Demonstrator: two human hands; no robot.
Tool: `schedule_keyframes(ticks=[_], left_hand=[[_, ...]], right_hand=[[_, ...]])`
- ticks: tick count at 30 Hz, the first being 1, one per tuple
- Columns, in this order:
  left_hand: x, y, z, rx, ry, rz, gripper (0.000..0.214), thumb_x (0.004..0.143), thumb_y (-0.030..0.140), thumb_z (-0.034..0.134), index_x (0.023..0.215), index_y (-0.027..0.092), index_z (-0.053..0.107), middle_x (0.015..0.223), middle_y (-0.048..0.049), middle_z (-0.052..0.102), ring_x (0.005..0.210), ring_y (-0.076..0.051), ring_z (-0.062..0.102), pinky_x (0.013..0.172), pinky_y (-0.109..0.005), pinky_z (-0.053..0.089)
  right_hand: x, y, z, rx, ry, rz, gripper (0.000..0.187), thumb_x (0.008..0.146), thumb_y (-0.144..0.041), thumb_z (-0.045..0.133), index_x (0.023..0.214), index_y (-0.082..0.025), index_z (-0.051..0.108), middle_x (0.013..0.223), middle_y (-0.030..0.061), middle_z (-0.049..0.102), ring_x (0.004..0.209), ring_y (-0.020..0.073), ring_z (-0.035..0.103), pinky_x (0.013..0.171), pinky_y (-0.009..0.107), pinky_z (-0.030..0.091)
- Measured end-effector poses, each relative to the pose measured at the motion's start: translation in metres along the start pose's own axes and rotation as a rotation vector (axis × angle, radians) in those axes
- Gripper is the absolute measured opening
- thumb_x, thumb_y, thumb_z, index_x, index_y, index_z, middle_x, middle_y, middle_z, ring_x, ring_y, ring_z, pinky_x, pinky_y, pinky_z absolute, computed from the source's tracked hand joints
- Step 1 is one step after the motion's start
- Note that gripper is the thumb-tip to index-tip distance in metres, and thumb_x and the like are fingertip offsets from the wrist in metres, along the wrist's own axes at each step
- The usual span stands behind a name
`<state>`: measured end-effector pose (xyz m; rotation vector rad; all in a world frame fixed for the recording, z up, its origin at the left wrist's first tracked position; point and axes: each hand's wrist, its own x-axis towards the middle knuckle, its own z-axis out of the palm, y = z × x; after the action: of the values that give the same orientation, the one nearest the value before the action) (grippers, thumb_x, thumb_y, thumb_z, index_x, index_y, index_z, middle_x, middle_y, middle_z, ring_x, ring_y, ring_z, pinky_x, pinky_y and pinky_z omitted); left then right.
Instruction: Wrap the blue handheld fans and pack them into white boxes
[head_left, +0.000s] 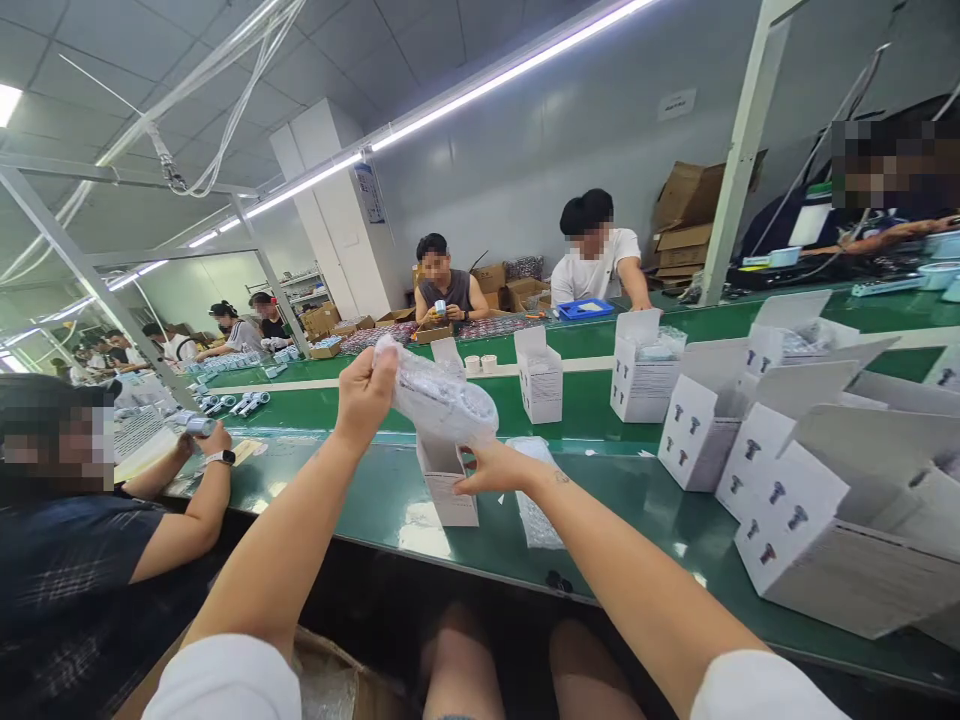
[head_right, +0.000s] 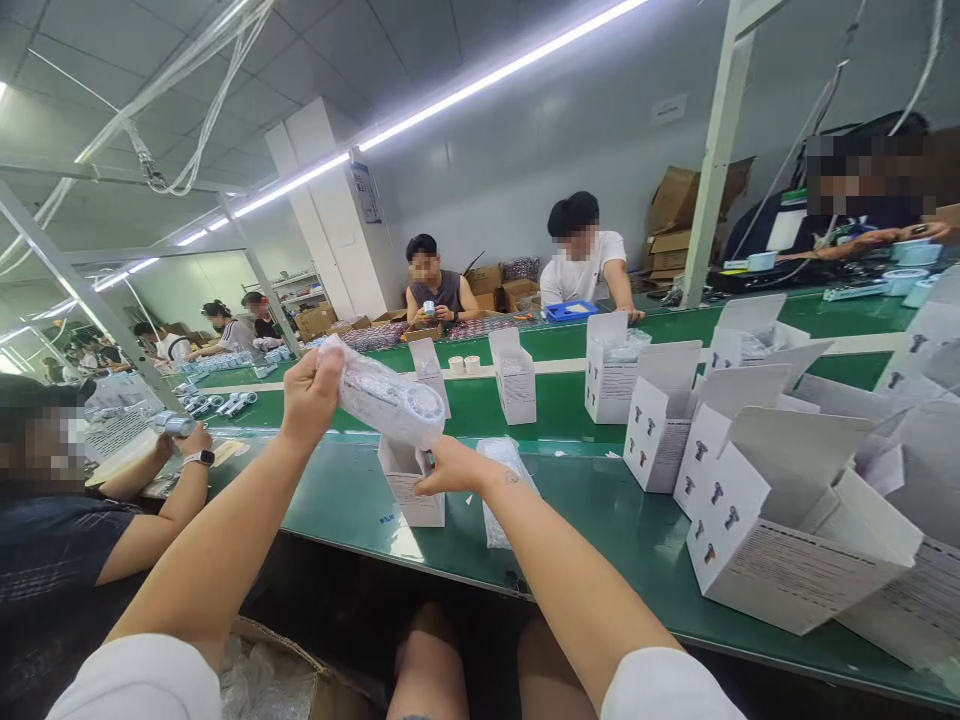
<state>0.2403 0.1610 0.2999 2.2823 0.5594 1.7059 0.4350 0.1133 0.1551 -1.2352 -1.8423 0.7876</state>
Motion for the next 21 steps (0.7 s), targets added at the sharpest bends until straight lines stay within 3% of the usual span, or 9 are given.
schedule_keyframes(ticks=[5,8,10,12,14,15,17,19,21], left_hand=[[-0.008,-0.056,-0.008,-0.053,0.015,-0.252,0.044,0.084,0.048,0.055,0.054,0.019,0.040,0.053,0.0047,0.034,0.052,-0.009,0.031,0.049,-0.022,0.026],[-0.019,-0.055,-0.012,0.124,0.063,-0.206,0.045,0.087,0.046,0.050,0.053,0.019,0.039,0.051,0.0048,0.033,0.051,-0.009,0.031,0.050,-0.023,0.026],[-0.024,-0.036,-0.005,0.303,-0.048,0.008,0.042,0.090,0.040,0.048,0.054,0.018,0.043,0.053,0.0026,0.040,0.054,-0.011,0.036,0.054,-0.023,0.030],[-0.025,-0.014,0.012,0.446,-0.283,0.266,0.035,0.090,0.035,0.047,0.061,0.018,0.052,0.061,-0.0017,0.052,0.062,-0.013,0.045,0.059,-0.024,0.033],[-0.021,0.000,0.030,0.506,-0.554,0.409,0.031,0.091,0.034,0.046,0.068,0.017,0.057,0.069,-0.0047,0.058,0.070,-0.016,0.050,0.061,-0.025,0.035],[-0.019,0.003,0.037,0.521,-0.658,0.398,0.032,0.092,0.035,0.044,0.069,0.017,0.058,0.069,-0.0046,0.059,0.069,-0.016,0.050,0.060,-0.025,0.035],[-0.013,-0.001,0.045,0.555,-0.780,0.246,0.038,0.094,0.037,0.039,0.068,0.017,0.058,0.063,-0.0026,0.056,0.063,-0.015,0.049,0.058,-0.025,0.035],[-0.013,-0.008,0.042,0.594,-0.814,0.108,0.040,0.095,0.041,0.039,0.071,0.017,0.060,0.064,-0.0025,0.057,0.063,-0.016,0.051,0.059,-0.026,0.038],[-0.023,-0.014,0.033,0.619,-0.808,0.153,0.036,0.093,0.046,0.045,0.087,0.016,0.065,0.081,-0.0070,0.065,0.080,-0.021,0.057,0.070,-0.030,0.042]], right_hand=[[-0.002,0.005,-0.003,0.107,0.021,0.088,0.101,0.055,-0.031,0.086,0.137,-0.027,0.027,0.141,0.0155,0.042,0.124,0.0295,0.049,0.087,0.039,0.053],[0.001,0.002,-0.002,0.083,0.007,0.087,0.100,0.055,-0.029,0.085,0.136,-0.027,0.028,0.138,0.0148,0.045,0.123,0.0291,0.050,0.090,0.041,0.051],[0.004,-0.002,0.000,0.067,-0.002,0.069,0.099,0.055,-0.028,0.085,0.135,-0.027,0.028,0.133,0.0133,0.049,0.119,0.0278,0.053,0.089,0.040,0.051],[0.006,-0.004,0.002,0.036,0.021,0.064,0.096,0.055,-0.028,0.085,0.133,-0.024,0.030,0.128,0.0129,0.053,0.113,0.0275,0.057,0.085,0.040,0.052],[0.004,-0.005,0.003,0.024,0.061,0.067,0.092,0.056,-0.028,0.085,0.132,-0.022,0.033,0.124,0.0134,0.056,0.109,0.0281,0.059,0.084,0.041,0.053],[0.001,-0.005,0.003,0.037,0.071,0.067,0.092,0.056,-0.027,0.085,0.132,-0.022,0.033,0.124,0.0137,0.057,0.110,0.0284,0.059,0.084,0.041,0.053],[-0.004,-0.003,0.003,0.093,0.056,0.064,0.096,0.056,-0.025,0.084,0.135,-0.024,0.030,0.129,0.0142,0.054,0.115,0.0288,0.057,0.086,0.040,0.053],[-0.008,-0.002,0.003,0.150,0.030,0.059,0.098,0.059,-0.023,0.082,0.138,-0.027,0.024,0.136,0.0147,0.049,0.121,0.0287,0.053,0.086,0.040,0.053],[-0.009,0.000,0.003,0.184,0.039,0.068,0.098,0.061,-0.021,0.080,0.140,-0.028,0.021,0.139,0.0157,0.046,0.124,0.0284,0.051,0.085,0.039,0.053]])
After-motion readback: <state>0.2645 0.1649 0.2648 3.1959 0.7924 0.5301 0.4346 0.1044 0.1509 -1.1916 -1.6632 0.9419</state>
